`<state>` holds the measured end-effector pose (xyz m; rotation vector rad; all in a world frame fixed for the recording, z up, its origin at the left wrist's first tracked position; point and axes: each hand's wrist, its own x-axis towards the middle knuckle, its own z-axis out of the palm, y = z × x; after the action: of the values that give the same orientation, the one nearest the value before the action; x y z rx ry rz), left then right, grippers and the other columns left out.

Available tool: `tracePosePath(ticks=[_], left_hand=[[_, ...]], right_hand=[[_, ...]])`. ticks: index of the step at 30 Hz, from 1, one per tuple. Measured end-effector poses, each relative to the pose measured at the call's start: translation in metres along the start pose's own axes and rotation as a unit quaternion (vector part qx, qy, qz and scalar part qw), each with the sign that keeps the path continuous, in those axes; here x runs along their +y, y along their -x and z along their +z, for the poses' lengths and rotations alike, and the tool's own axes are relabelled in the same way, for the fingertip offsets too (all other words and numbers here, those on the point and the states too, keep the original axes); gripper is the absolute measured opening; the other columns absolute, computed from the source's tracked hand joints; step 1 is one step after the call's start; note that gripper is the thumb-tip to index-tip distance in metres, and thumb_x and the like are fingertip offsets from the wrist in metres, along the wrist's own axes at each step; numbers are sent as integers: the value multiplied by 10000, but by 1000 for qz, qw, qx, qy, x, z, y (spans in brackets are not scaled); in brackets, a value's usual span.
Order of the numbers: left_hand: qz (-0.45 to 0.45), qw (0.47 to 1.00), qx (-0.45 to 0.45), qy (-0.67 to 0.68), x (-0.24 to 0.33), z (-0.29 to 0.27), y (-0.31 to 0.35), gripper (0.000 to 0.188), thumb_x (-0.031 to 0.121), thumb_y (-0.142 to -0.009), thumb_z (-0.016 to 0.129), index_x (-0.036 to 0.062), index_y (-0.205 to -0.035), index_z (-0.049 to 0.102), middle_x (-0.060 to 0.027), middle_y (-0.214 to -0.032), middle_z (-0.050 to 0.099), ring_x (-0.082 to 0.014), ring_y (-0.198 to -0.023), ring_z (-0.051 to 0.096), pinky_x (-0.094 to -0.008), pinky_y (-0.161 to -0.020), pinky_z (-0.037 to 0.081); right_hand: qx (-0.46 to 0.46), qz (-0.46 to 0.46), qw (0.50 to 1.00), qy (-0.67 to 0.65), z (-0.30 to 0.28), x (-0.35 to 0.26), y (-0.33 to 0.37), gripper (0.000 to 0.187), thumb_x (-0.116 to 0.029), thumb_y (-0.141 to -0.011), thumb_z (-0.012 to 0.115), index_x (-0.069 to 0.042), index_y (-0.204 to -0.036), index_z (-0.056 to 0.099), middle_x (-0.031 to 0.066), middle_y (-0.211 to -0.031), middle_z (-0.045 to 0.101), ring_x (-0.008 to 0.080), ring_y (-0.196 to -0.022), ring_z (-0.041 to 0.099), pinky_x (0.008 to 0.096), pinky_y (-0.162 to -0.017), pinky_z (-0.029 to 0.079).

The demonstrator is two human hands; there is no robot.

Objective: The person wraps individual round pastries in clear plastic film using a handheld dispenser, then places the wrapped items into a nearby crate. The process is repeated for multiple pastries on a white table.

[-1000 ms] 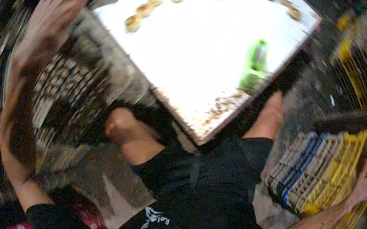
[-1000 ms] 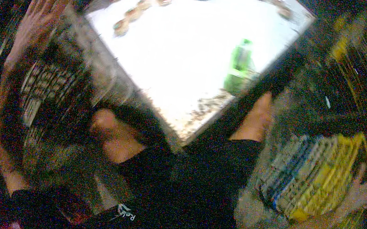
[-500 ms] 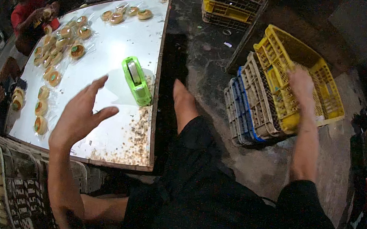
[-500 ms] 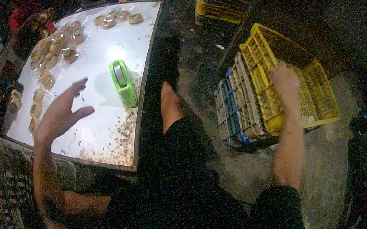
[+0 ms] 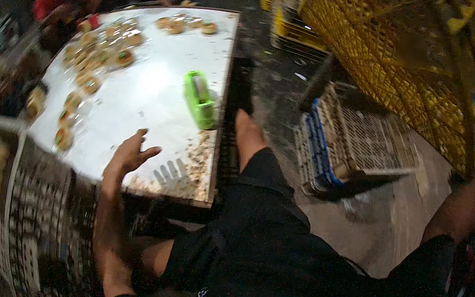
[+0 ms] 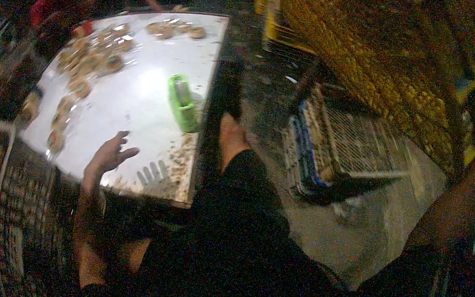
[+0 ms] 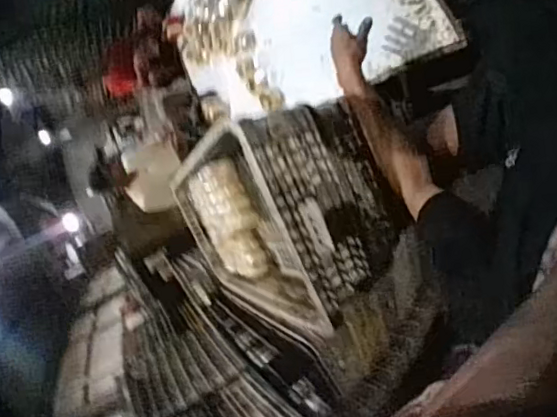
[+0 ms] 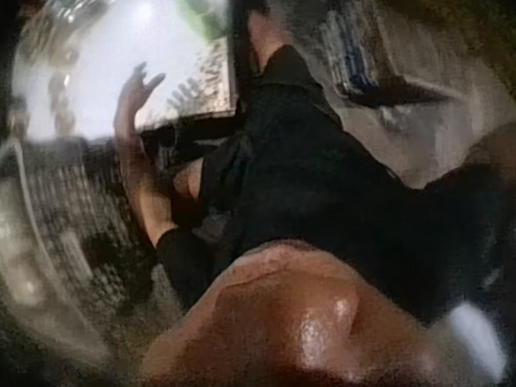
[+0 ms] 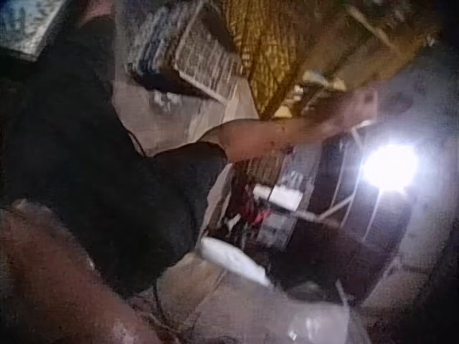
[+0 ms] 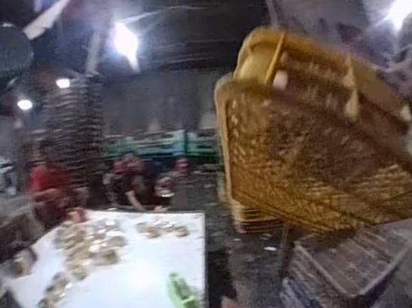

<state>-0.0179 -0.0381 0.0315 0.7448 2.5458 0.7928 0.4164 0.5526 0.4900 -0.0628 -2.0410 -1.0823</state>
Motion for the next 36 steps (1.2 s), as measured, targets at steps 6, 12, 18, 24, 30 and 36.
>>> tracePosePath(ticks=[6,12,18,24,30,36], left_hand=[[30,987,130,88,4,3,47,806,553,-827,654,-14,-1346,412,-278,-1271,548,-390,-1156,561,-435,-946,459],[-67,992,104,-32,60,-37,125,879,575,-802,663,-19,-1383,376,-264,-1279,544,-359,-1168,554,-404,-985,447],[-65,994,41,-73,96,8,125,1001,676,-760,641,-77,-1360,369,-295,-1162,585,-394,-1124,572,-419,-967,462],[-57,987,-66,-134,141,55,103,928,625,-796,635,-21,-1391,338,-241,-1184,582,-383,-1140,558,-452,-966,463],[-101,993,22,-56,110,53,83,844,576,-814,641,52,-1408,351,-194,-1273,553,-365,-1184,530,-445,-998,442],[-112,986,125,-12,36,67,52,811,551,-822,643,43,-1392,370,-193,-1271,555,-358,-1178,535,-442,-996,443]], right_hand=[[-131,224,957,-127,95,-100,0,416,-451,-894,598,-61,-1032,640,95,-776,625,183,-683,604,344,-655,492],[164,34,880,-445,103,-299,-164,359,-425,-847,664,-74,-915,645,89,-681,595,185,-581,578,334,-568,468],[392,-120,648,-642,-50,-475,-247,324,-400,-800,730,-86,-798,649,83,-586,564,187,-479,552,324,-481,445],[449,-120,525,-713,-116,-548,-257,486,-585,-706,727,-112,-736,621,82,-588,580,263,-516,600,352,-461,444],[421,-98,455,-779,-214,-624,-284,502,-629,-699,680,-128,-699,651,92,-598,617,308,-571,638,417,-502,467],[79,-391,507,-764,-235,-599,-322,500,-459,-843,650,-38,-1102,577,188,-1027,614,283,-960,610,401,-848,496]])
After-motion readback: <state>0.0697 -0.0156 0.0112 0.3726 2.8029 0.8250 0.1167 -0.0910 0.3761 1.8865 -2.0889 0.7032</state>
